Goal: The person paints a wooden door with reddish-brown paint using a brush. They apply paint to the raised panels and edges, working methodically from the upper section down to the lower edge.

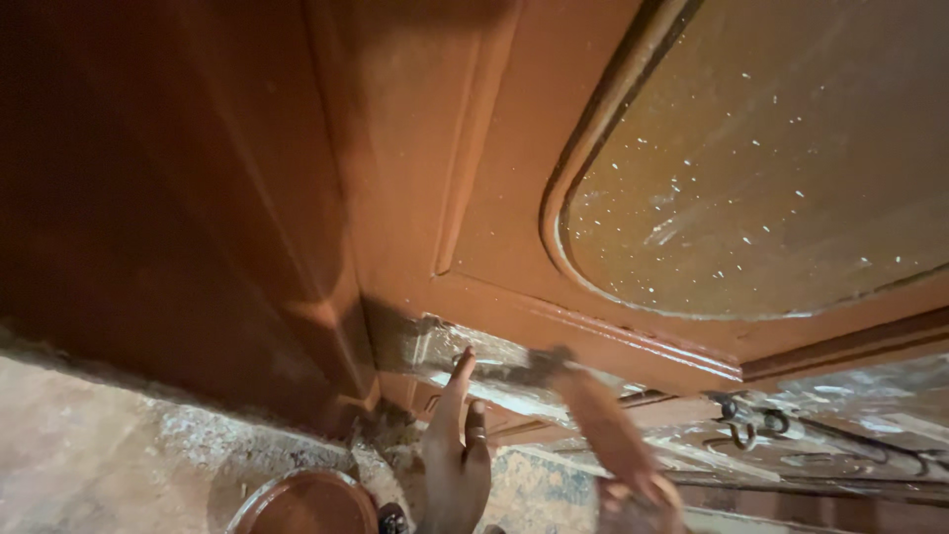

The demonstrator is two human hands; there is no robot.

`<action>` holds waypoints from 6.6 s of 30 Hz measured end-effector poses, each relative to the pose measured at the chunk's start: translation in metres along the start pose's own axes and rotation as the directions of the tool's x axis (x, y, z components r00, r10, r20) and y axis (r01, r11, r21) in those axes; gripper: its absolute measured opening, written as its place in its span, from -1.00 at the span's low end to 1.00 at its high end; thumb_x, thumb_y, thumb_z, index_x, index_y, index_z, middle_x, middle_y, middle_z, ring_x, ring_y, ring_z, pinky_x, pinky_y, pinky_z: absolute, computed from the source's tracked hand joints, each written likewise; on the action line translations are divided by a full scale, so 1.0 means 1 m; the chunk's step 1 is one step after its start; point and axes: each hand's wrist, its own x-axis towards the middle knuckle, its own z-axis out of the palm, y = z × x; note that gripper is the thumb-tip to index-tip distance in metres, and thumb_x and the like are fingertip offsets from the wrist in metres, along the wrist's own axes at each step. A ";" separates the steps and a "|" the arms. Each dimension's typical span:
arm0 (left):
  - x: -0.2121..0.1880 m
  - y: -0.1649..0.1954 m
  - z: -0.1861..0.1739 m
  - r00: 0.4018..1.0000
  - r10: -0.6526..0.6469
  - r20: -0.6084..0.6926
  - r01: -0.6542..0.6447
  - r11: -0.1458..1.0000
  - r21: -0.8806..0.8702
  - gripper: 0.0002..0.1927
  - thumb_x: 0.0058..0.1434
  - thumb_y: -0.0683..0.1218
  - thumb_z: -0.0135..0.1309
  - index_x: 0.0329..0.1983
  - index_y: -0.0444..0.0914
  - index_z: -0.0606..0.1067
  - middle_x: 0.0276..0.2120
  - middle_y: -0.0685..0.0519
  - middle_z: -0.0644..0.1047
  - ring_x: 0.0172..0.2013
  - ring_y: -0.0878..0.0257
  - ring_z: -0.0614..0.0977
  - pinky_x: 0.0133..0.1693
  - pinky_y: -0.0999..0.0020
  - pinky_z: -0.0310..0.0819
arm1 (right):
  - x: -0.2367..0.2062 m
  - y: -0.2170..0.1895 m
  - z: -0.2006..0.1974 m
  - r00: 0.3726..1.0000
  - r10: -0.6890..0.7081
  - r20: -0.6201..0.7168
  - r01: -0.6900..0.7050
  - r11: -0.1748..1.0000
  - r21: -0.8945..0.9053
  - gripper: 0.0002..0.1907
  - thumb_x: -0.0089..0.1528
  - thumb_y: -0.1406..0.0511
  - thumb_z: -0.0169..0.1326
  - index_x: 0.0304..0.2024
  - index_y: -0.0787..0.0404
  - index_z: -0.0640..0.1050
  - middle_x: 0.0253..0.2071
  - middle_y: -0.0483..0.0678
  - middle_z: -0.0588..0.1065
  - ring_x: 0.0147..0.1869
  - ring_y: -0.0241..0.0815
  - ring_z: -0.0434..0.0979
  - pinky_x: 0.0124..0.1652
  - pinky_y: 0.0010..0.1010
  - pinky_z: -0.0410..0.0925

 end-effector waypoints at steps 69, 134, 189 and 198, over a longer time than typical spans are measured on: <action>-0.008 -0.051 -0.055 0.953 -0.158 -0.258 0.114 0.978 -0.176 -0.33 0.18 -0.46 -0.19 0.41 -0.37 0.34 0.08 -0.21 0.49 0.06 0.13 0.53 0.07 0.33 0.45 | 0.003 0.164 0.148 0.984 -0.009 -0.178 -0.082 0.863 -0.499 -0.50 0.40 0.14 -0.09 0.29 0.29 0.35 0.11 0.29 0.51 0.05 0.27 0.57 0.16 0.27 0.34; 0.032 -0.029 -0.111 0.995 -0.048 -0.086 0.054 0.996 0.070 -0.56 0.41 -0.31 -0.14 0.35 -0.36 0.38 0.27 -0.21 0.51 0.25 0.14 0.53 0.22 0.30 0.35 | 0.024 0.174 0.240 0.984 -0.172 0.048 0.174 0.867 -0.467 -0.61 0.47 0.22 -0.15 0.26 0.31 0.40 -0.02 0.34 0.59 -0.04 0.18 0.67 0.04 0.11 0.47; 0.031 -0.021 -0.077 0.990 -0.107 -0.095 0.109 0.994 0.021 -0.54 0.36 -0.26 -0.11 0.34 -0.32 0.39 0.26 -0.14 0.53 0.26 0.15 0.56 0.20 0.33 0.40 | 0.023 0.179 0.211 0.992 -0.098 -0.081 0.021 0.756 -0.655 -0.57 0.45 0.16 0.12 -0.10 0.52 0.54 -0.19 0.40 0.59 -0.08 0.16 0.60 0.14 0.12 0.40; 0.026 -0.029 -0.067 0.958 -0.282 -0.061 0.286 0.956 0.072 -0.36 0.29 -0.37 -0.12 0.45 -0.21 0.41 -0.28 -0.06 0.64 -0.42 0.21 0.47 -0.35 0.37 0.37 | 0.026 0.199 0.182 0.991 -0.104 -0.083 -0.046 0.320 -0.946 -0.64 0.36 0.19 -0.02 -0.08 0.35 0.63 -0.17 0.21 0.67 -0.10 0.03 0.68 -0.05 -0.18 0.47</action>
